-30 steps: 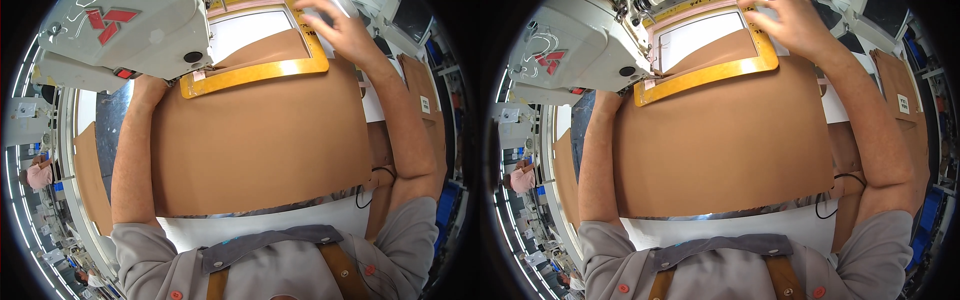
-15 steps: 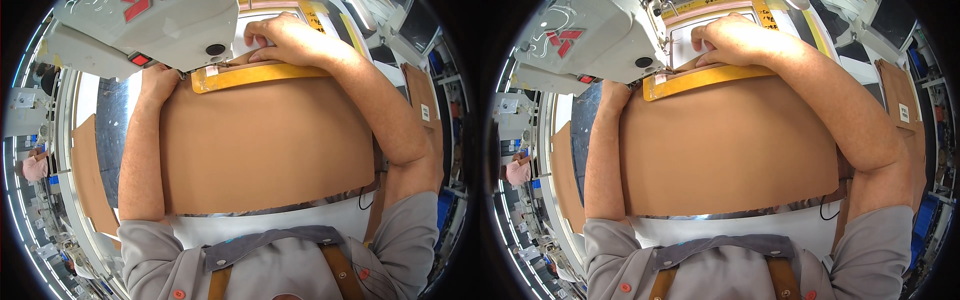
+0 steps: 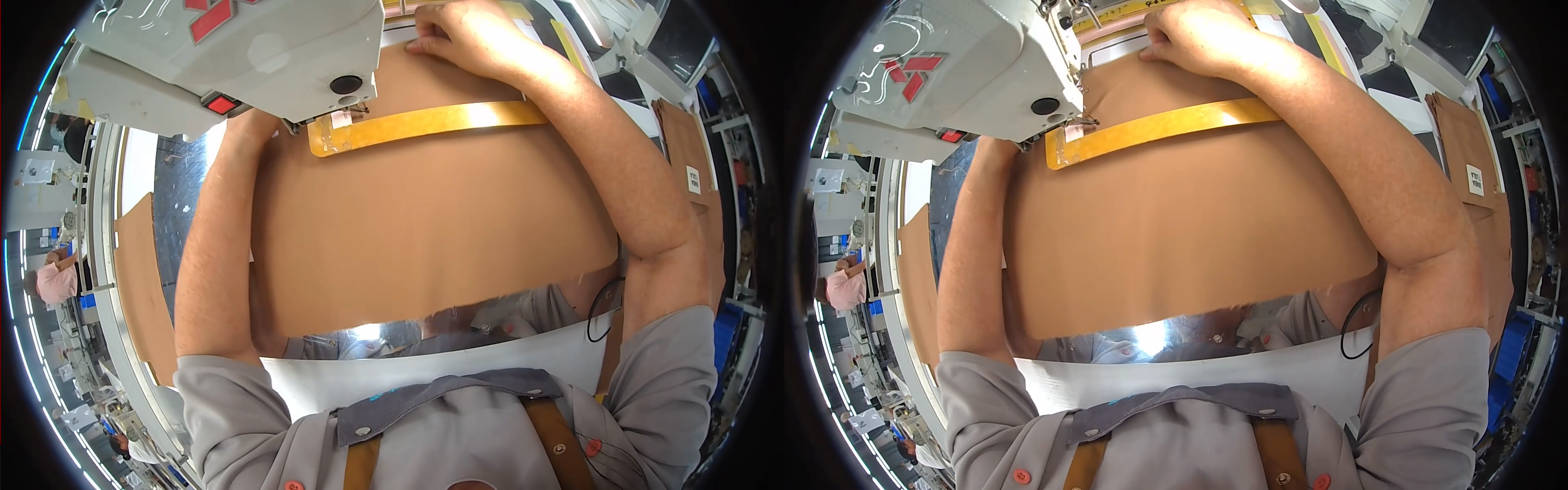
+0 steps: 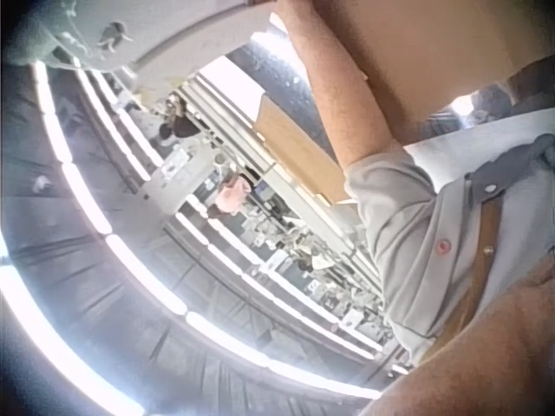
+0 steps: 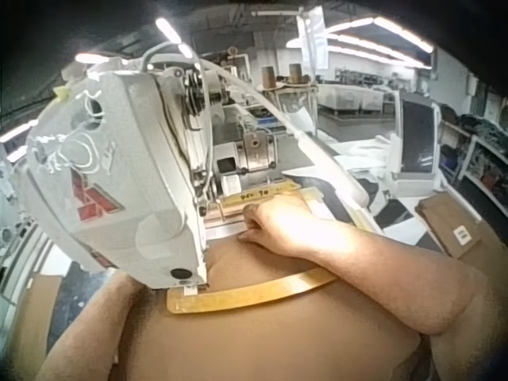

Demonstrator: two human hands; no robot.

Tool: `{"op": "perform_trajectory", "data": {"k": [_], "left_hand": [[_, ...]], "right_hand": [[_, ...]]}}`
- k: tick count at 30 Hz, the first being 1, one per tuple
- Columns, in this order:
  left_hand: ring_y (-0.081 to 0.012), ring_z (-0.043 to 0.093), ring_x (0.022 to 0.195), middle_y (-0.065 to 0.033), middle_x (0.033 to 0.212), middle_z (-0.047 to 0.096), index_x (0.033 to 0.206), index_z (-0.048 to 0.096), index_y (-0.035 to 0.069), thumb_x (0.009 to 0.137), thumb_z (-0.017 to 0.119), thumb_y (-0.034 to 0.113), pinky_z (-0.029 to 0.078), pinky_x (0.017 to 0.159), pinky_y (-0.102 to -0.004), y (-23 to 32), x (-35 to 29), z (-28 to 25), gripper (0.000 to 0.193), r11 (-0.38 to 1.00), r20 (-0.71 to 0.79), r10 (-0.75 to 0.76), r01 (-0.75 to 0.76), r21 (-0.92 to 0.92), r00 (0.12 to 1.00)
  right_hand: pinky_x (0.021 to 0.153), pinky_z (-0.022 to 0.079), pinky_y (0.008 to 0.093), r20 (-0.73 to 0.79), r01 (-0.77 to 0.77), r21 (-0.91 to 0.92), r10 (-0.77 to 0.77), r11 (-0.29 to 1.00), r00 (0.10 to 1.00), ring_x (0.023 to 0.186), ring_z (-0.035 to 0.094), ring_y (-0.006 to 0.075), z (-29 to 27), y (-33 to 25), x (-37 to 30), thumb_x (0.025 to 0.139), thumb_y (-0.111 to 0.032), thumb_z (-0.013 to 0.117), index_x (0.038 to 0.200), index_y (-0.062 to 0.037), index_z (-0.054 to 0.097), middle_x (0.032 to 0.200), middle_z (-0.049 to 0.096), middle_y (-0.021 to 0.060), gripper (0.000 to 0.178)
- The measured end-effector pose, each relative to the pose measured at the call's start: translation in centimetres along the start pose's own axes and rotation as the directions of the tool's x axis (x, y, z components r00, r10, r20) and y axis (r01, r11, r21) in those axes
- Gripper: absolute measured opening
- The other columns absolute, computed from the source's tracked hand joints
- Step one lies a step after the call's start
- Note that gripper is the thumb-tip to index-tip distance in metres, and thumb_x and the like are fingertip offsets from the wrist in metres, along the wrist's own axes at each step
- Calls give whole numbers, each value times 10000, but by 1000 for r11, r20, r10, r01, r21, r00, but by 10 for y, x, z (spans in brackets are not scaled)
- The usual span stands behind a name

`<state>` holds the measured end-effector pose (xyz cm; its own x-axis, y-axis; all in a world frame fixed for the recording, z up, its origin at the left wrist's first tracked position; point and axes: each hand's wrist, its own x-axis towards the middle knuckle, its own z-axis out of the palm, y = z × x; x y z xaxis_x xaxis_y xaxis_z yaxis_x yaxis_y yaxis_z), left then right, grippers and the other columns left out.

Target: Operating an industrial sewing machine to attach a pocket panel to a leather base using a template frame.

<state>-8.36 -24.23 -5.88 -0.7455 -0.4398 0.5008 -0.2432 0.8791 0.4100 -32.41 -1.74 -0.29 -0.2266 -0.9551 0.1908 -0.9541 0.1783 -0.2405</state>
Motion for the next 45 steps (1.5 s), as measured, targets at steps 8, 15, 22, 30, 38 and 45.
{"op": "perform_trajectory", "data": {"k": [8,15,22,30,38,45], "left_hand": [[-303,672,1018,-174,1111,729,1140,692,-15,916,692,186,510,899,-397,24,28,32,300,991,59,-133,132,26,989],[-311,662,1085,-183,1166,713,1197,675,-9,917,708,182,502,934,-399,9,-29,-53,341,967,96,-240,230,107,966],[-359,503,1342,-239,1365,611,1354,590,-28,1045,522,346,234,1172,-494,83,-82,-55,490,971,392,-115,21,236,913],[-377,435,1435,-272,1429,552,1437,509,-82,1073,422,409,109,1246,-521,99,-83,-64,618,953,412,-50,-81,293,910],[-394,558,1243,-248,1248,642,1282,606,-68,1026,483,312,179,1203,-546,109,-66,-52,474,956,440,5,-133,261,898],[-394,564,1206,-215,1211,653,1242,645,1,975,560,197,253,1151,-550,60,-48,-36,342,918,364,131,-251,306,922]], "right_hand": [[808,525,466,-534,110,-313,-270,943,801,814,687,385,-16,51,-13,847,-182,710,928,-68,613,853,681,144,170],[805,556,448,-387,-269,0,249,963,888,946,705,382,-46,116,-74,847,-278,707,971,-64,734,961,724,213,249],[886,528,375,-110,-205,272,243,940,964,1029,668,265,-25,116,-80,803,-479,806,1042,-111,703,1112,677,104,451],[693,462,379,99,-252,140,240,958,966,763,593,216,-47,100,-83,844,-370,746,741,-69,615,788,615,61,343],[580,375,350,150,-303,195,277,933,949,565,458,171,-45,118,-92,860,-346,730,667,-33,528,598,502,50,419],[733,511,429,-282,-271,-111,231,956,931,800,659,317,-21,130,-64,857,-300,692,825,-70,710,832,692,150,233]]}}
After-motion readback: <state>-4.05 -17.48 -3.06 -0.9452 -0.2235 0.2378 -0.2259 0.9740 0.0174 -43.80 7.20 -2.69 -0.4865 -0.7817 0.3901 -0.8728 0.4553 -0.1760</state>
